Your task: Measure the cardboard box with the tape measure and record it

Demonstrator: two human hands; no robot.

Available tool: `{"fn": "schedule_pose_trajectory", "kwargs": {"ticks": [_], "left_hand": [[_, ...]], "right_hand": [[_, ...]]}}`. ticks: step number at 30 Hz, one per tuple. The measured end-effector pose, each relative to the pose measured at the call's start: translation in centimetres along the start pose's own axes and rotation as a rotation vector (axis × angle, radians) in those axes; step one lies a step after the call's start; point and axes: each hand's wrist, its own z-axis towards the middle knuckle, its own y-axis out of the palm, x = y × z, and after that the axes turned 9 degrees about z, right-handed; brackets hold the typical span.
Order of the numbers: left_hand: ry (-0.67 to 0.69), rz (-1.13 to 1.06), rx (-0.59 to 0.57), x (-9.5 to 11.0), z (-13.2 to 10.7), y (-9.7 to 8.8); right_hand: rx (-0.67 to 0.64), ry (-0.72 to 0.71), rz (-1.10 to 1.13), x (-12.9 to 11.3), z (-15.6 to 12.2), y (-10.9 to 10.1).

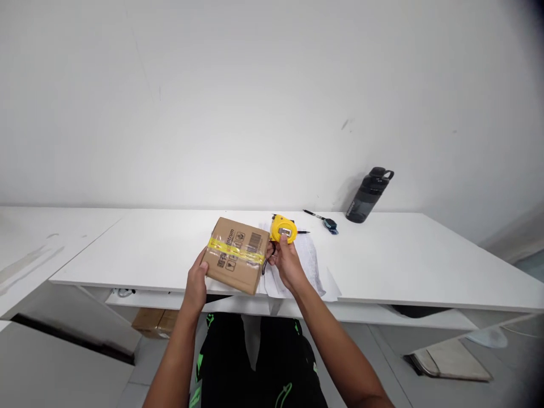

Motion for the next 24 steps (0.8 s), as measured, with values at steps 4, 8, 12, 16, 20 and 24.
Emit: {"fn": "schedule_pose_trajectory", "kwargs": {"ticks": [4, 8, 12, 16, 20, 24], "left_hand": [[0.284, 0.249, 0.014, 2.3, -0.8, -0.5], [0.555, 0.662, -0.03, 4.3, -0.3, -1.8], [0.639, 0.947, -0.193, 5.0, 0.1, -1.3], [0.637, 1.167, -0.239, 4.5, 0.5, 0.1], [0.551, 1.298, -0.229, 3.2, 3.7, -0.9], [0.34, 1.452, -0.126, 2.8, 7.6, -2.7]], "right_hand": [[-0.032, 0.027, -0.079, 0.4, 0.4, -0.8], [-0.127, 0.039, -0.429, 1.3, 0.2, -2.7], [-0.177, -0.037, -0.809, 1.2, -0.4, -3.3], [-0.177, -0.06, -1.307, -0.4, 0.6, -2.0], [-0.322, -0.044, -1.743, -0.2, 2.4, 0.8], [-0.58, -0.139, -1.917, 2.9, 3.5, 4.0]]}}
